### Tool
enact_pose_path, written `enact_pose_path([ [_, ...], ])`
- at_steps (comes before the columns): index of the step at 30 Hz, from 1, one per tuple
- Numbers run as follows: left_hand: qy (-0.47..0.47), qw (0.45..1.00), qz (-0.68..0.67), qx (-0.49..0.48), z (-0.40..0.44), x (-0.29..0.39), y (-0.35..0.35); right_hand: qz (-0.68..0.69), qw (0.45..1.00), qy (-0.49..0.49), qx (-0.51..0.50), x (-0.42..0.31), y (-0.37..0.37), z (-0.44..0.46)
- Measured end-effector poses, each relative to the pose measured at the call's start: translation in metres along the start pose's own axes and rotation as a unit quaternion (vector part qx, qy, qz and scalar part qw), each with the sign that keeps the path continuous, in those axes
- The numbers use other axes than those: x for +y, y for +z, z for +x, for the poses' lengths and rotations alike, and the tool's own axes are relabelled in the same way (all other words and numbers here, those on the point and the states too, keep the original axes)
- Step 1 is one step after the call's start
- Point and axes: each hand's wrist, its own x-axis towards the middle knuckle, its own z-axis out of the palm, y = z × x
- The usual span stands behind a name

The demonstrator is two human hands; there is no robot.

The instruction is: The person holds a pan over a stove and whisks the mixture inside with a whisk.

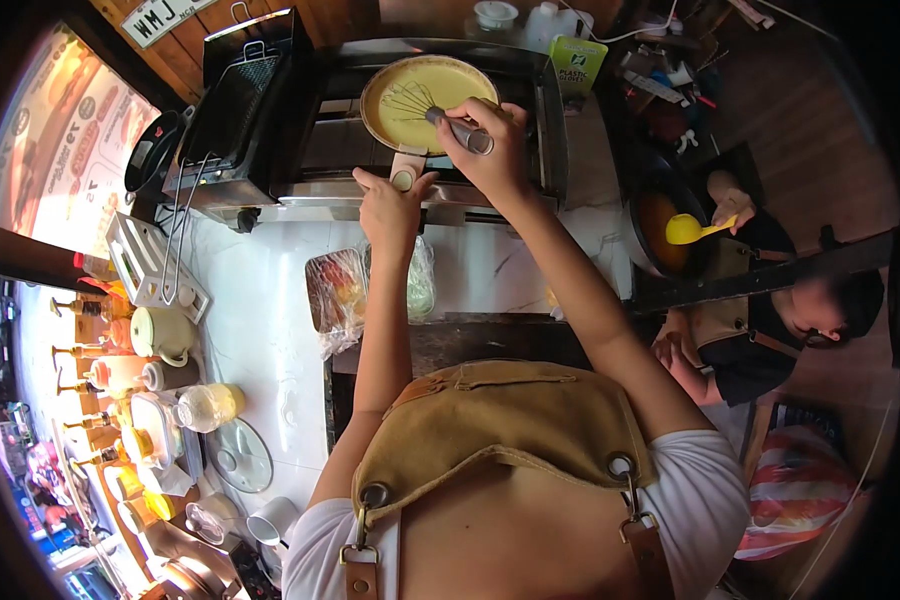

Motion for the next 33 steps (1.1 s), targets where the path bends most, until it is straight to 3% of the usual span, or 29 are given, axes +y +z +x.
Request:
enact_pose_path([
  [12, -0.018, 0.999, 0.010, -0.025, -0.001, 0.003, -0.002, -0.017, 1.000, -0.023, 0.000, -0.001, 0.001, -0.001],
  [17, -0.019, 0.999, 0.007, -0.026, -0.001, 0.003, -0.001, 0.127, 0.991, 0.028, -0.028, 0.000, 0.011, -0.004],
  [18, -0.026, 0.999, 0.010, -0.026, -0.001, 0.003, 0.000, 0.127, 0.991, 0.029, -0.028, 0.007, 0.014, -0.005],
  [20, -0.016, 1.000, 0.008, -0.020, -0.002, 0.000, 0.003, 0.043, 0.996, -0.077, -0.013, 0.018, 0.019, -0.002],
  [23, -0.015, 1.000, 0.004, -0.017, 0.000, 0.002, 0.000, 0.028, 0.998, -0.036, 0.041, 0.011, 0.015, -0.005],
  [33, -0.013, 0.999, 0.033, -0.018, 0.000, 0.001, 0.004, 0.019, 0.998, -0.045, 0.032, 0.003, 0.009, -0.003],
])
